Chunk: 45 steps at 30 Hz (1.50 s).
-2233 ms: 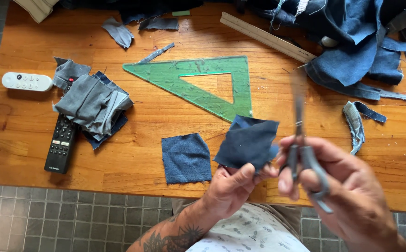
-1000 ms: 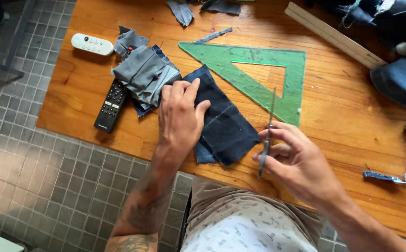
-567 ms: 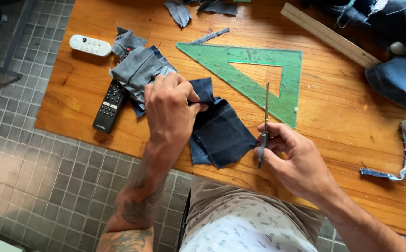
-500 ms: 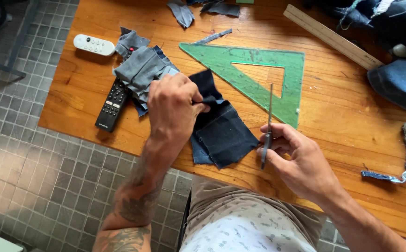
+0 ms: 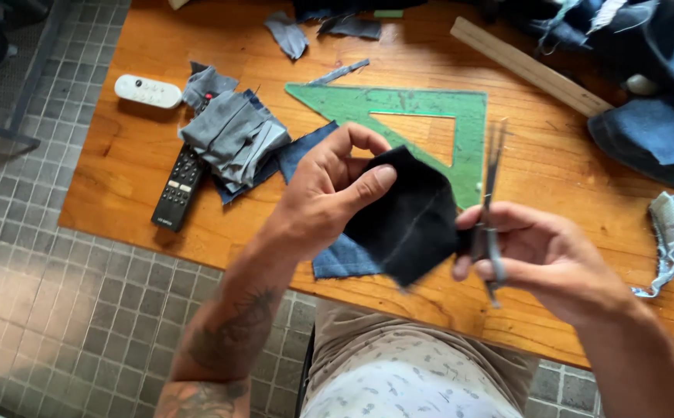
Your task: The person uses scissors to cut a piece of dark denim fabric on a wooden table. They trim the edges and cut the fabric into smaller rectangular pieces, placing the cut pieces on the table.
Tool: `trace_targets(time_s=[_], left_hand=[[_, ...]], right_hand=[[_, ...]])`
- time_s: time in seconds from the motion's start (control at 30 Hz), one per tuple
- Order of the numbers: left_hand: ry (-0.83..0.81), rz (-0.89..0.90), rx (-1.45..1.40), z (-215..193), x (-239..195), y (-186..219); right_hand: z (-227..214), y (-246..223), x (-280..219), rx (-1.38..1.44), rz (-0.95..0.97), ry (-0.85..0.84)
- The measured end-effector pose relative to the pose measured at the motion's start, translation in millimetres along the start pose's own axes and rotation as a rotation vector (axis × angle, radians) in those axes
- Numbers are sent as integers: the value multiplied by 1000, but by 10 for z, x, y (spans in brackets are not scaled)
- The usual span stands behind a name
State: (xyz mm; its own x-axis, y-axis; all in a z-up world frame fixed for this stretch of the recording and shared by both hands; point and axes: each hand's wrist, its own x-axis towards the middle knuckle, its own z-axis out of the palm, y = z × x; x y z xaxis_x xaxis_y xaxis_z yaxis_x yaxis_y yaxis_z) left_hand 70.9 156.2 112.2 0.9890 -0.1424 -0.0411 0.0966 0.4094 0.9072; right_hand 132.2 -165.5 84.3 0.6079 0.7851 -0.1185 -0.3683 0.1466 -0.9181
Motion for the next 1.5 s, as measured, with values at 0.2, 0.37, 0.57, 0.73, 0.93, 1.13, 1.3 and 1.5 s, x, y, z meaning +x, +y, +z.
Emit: trace_targets(time_s=[0.2,0.37,0.57,0.73,0.93,1.13,1.3,1.5], left_hand=[[147,11,-875,632,-91,-1088],[403,-68,-524,869,-18,-1216],[285,41,-178,722,-47,-1062],[232,-297,32,594,10,-976],[74,-236,-10,524,33,-874],[35,-355,121,516,108,-740],[22,-367,218,593,126,-614],[-106,-319,346,652,143,-503]], right_hand=[[-128,-535,-196,-132,58,281],[-225,-180,-506,-204,174,291],[175,145,-828,-215,77,397],[229,181,-978,-622,-63,122],[-341,-18,-1200,-434,2,-235],[-584,-83,-1302,-12,146,-207],[-578,-234,-1222,-100,218,-226],[-491,-335,-1114,-117,322,-229]])
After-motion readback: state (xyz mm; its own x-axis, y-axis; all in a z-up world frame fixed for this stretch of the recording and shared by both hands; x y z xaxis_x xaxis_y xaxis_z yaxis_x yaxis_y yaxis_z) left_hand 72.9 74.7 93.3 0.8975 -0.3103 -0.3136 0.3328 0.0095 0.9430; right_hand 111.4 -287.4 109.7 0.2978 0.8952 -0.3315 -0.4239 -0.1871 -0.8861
